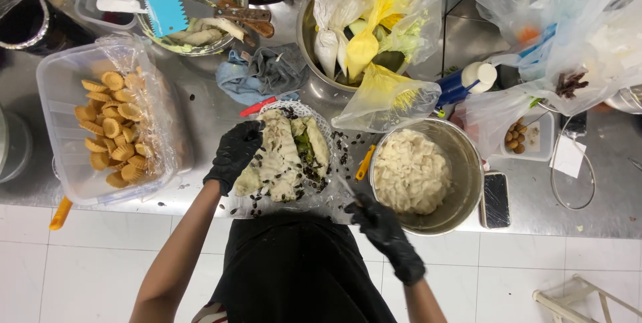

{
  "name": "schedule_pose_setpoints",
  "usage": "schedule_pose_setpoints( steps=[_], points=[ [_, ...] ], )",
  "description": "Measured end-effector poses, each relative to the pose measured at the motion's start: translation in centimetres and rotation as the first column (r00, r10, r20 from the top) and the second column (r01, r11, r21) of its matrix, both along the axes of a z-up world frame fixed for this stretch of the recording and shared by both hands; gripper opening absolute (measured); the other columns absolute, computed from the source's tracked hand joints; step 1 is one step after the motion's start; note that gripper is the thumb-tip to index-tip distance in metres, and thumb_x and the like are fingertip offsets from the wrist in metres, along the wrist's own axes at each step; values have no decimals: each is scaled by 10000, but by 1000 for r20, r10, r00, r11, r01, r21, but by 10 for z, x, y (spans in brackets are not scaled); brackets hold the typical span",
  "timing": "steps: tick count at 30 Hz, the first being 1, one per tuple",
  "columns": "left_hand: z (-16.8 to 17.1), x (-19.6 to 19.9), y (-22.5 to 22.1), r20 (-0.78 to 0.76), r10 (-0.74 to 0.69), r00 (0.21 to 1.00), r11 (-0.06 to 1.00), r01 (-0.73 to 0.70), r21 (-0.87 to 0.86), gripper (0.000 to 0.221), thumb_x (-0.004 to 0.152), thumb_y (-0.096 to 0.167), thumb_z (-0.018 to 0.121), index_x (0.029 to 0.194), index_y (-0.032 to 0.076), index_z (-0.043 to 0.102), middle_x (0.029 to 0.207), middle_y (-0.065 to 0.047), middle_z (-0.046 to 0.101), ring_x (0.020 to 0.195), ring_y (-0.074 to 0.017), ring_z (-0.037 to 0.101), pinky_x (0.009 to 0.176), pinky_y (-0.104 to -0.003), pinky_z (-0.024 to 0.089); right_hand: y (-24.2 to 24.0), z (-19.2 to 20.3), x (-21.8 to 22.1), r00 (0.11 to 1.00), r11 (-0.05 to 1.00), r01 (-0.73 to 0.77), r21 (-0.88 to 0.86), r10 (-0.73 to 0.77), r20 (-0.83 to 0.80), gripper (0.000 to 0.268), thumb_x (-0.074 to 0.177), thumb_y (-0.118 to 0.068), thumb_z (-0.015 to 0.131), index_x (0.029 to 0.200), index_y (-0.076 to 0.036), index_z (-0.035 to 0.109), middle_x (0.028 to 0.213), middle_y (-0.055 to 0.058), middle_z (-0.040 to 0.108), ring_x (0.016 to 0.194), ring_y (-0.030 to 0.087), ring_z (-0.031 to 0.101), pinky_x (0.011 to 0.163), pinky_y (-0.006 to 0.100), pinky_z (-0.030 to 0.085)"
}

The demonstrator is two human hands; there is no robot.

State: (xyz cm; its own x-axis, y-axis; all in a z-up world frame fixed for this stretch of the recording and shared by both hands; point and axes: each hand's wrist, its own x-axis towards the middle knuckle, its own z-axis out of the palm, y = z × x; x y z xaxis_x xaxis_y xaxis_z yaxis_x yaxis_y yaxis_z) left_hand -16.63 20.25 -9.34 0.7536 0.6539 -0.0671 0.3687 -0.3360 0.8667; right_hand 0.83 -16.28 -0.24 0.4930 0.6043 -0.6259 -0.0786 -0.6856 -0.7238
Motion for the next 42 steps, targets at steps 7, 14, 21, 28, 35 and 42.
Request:
schedule_pose_setpoints(
  steps=[7,14,21,28,35,42],
  points=[
    [-74,-55,-12,-244,113,963,982,-71,174,456,802,211,786,1231,81,703,1175,-166,721,1074,-334,687,931,-425,539,101,-121,-50,707,927,-304,218,66,705,519,940,-95,636,1447,-58,530,1197,223,649,1068,413,621,889,465,523],
    [-117,-59,-38,-13,77,997,907,-65,416,350,841,173,721,1177,76,719,1201,-184,683,1159,-391,597,1010,-478,485,165,-84,-66,508,733,-615,289,89,857,491,961,-37,558,1451,-41,514,1374,215,595,1267,423,552,1091,486,444],
    [-128,-73,-44,-55,-19,998,912,40,408,259,887,149,647,1129,114,733,1184,-149,702,1168,-355,606,1019,-447,492,232,-126,-71,501,639,-741,207,320,804,493,962,-29,527,1455,-37,528,1372,221,593,1273,389,561,1105,481,418],
    [-113,-105,-44,-173,-149,974,865,213,454,259,865,205,648,1080,106,753,1134,-120,715,1126,-337,639,972,-460,512,237,-163,-54,326,581,-813,42,394,860,425,890,-38,574,1309,-60,640,1262,195,652,1212,379,600,1078,488,448],
    [-15,-110,-22,-501,-217,838,947,305,101,318,861,405,701,931,96,728,988,-151,698,981,-340,661,859,-478,536,235,-81,-40,630,746,-640,186,370,683,281,889,-62,658,1156,-114,730,1105,118,714,1103,307,670,983,410,537],
    [-113,-85,-42,-200,-107,974,933,168,320,434,899,329,679,1227,48,634,1195,-182,667,1129,-360,637,965,-462,523,175,-90,-19,366,744,-649,161,120,923,491,873,-98,650,1360,-38,618,1333,180,660,1225,390,605,1051,456,460]
  ],
)
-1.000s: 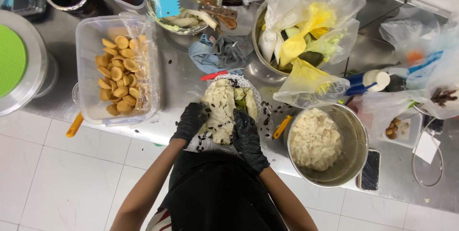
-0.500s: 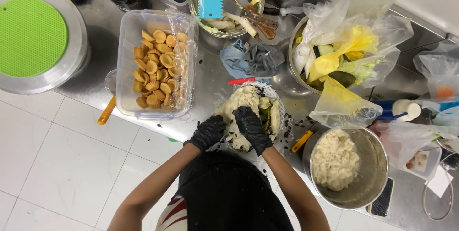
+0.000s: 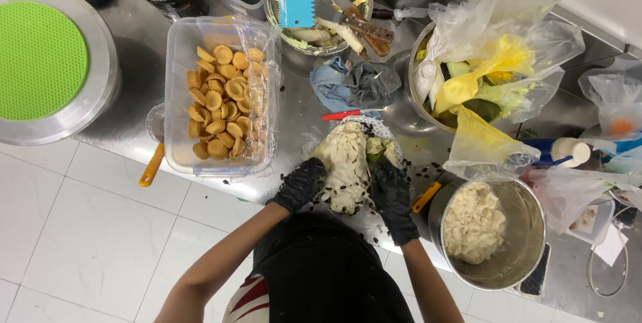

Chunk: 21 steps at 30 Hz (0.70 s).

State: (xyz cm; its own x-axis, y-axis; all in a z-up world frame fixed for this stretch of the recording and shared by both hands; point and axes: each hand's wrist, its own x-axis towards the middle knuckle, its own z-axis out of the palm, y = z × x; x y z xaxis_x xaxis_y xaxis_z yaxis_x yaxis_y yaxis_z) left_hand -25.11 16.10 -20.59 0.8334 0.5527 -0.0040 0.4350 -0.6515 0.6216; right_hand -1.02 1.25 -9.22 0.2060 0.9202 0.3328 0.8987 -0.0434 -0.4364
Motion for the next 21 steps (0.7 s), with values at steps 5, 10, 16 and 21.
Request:
schedule_pose_setpoints(
  steps=[5,10,16,21],
  points=[
    [-4,9,-15,121,-54,991,996,45,72,439,873,294,665,1259,85,663,1287,-181,659,1207,-371,612,995,-459,502,-16,-13,-4,967,953,250,-174,-238,88,476,929,-220,729,1382,-125,619,1309,83,638,1177,314,602,1070,457,444],
    [77,-1,7,-264,-105,959,994,94,-57,412,892,417,692,1090,56,695,1126,-181,676,1085,-354,633,939,-460,528,4,10,-14,931,933,248,-259,-304,-204,434,962,-120,654,1392,-97,604,1230,132,656,1063,298,652,937,416,529],
    [15,3,38,53,198,979,980,-198,-4,362,891,333,709,1108,46,667,1104,-191,680,1034,-378,649,900,-469,545,55,11,-43,967,996,44,-83,-63,-247,524,912,-13,630,1418,-153,617,1264,142,655,1147,321,642,933,396,553],
    [-12,38,52,189,213,959,977,-208,-46,532,806,327,749,1236,26,666,1199,-215,675,1091,-416,629,938,-483,506,114,0,-49,986,990,-73,-121,53,-158,660,907,-155,709,1513,-57,465,1418,241,553,1323,410,528,1095,490,429]
  ],
)
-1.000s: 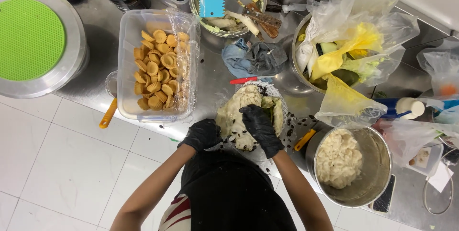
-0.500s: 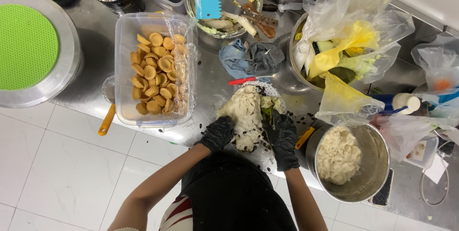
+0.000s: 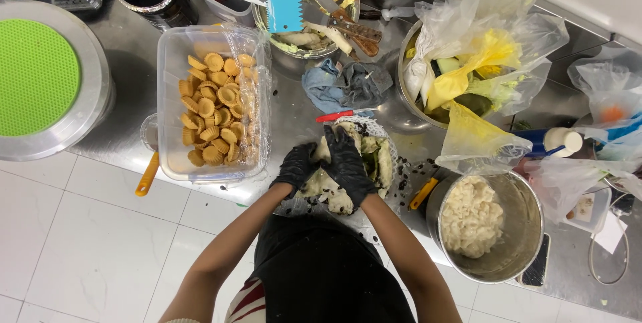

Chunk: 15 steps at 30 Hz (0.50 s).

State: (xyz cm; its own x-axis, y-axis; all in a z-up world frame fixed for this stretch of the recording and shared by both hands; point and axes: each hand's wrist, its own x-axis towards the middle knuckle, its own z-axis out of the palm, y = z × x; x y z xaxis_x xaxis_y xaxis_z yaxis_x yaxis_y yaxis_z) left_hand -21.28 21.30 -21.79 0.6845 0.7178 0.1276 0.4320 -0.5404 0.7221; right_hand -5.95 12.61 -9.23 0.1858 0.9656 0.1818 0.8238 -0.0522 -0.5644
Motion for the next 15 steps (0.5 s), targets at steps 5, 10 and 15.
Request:
schedule_pose_setpoints(
  steps=[5,10,15],
  points=[
    [-20,12,6,-315,-209,926,946,111,-303,591,838,475,786,1226,43,676,1204,-196,692,1150,-379,629,1003,-456,491,6,-75,13,968,963,-57,-265,118,221,938,704,-339,837,1467,11,418,1443,296,460,1375,454,409,1147,529,297],
    [-33,5,9,-59,-222,973,893,179,-412,521,896,399,756,1234,8,687,1190,-168,720,1110,-308,648,974,-408,504,-10,-65,36,994,992,-106,-69,106,-11,714,814,-311,828,1423,-73,541,1424,216,547,1377,397,488,1161,499,372],
    [53,9,6,214,-43,976,523,204,-827,405,928,251,695,1261,21,695,1157,-73,746,1036,-135,652,927,-303,529,-8,-25,45,973,975,-54,-216,3,-231,542,827,-247,815,1328,-151,631,1370,146,606,1340,344,559,1125,444,459]
  ],
)
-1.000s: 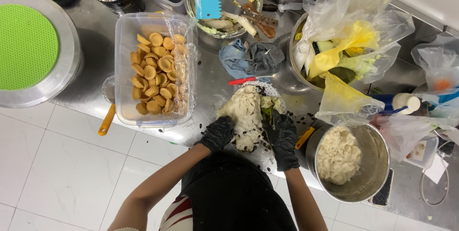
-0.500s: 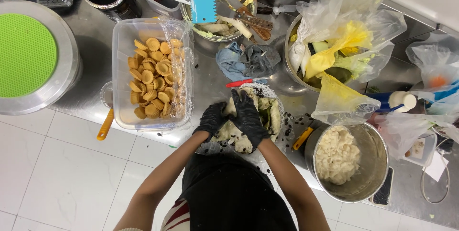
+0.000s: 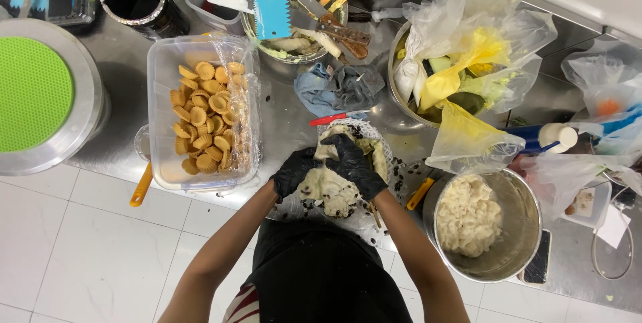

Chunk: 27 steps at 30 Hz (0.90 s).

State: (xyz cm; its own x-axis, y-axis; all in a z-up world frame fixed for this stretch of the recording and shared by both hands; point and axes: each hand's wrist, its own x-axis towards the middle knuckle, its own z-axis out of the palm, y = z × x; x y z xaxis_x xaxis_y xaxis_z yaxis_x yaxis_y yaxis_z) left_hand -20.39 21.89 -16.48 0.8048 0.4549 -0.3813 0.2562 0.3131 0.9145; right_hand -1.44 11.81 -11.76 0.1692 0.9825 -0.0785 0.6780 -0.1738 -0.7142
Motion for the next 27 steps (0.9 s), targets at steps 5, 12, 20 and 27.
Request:
schedule_pose_setpoints(
  steps=[5,12,20,27],
  points=[
    [-36,19,-21,110,135,985,988,-142,57,358,880,71,749,1223,-10,687,1127,-62,741,1013,-143,668,908,-284,545,-13,67,12,892,997,-21,71,51,-448,906,817,-243,846,1575,-120,366,1581,149,434,1479,325,372,1192,454,287],
    [16,47,-67,122,134,983,979,-150,135,319,846,-6,728,1164,-20,710,1078,-87,748,1005,-172,696,881,-325,575,-64,126,15,901,992,105,64,-67,-428,793,838,-266,845,1521,-122,468,1516,97,552,1418,238,504,1190,402,378],
    [69,65,-89,243,-34,969,905,-73,419,343,837,49,784,1171,-1,724,1110,-114,754,1027,-211,724,918,-328,565,-120,131,-2,732,848,456,270,-185,-656,686,830,-85,856,1439,-95,540,1459,105,573,1401,236,512,1190,395,402],
    [60,65,-97,160,-127,979,961,81,266,371,891,101,738,1244,1,686,1101,-93,730,1005,-154,662,872,-305,538,-126,112,-15,815,768,563,306,-454,-359,667,788,-85,862,1386,-89,567,1358,117,573,1304,254,539,1100,386,438]
  ],
)
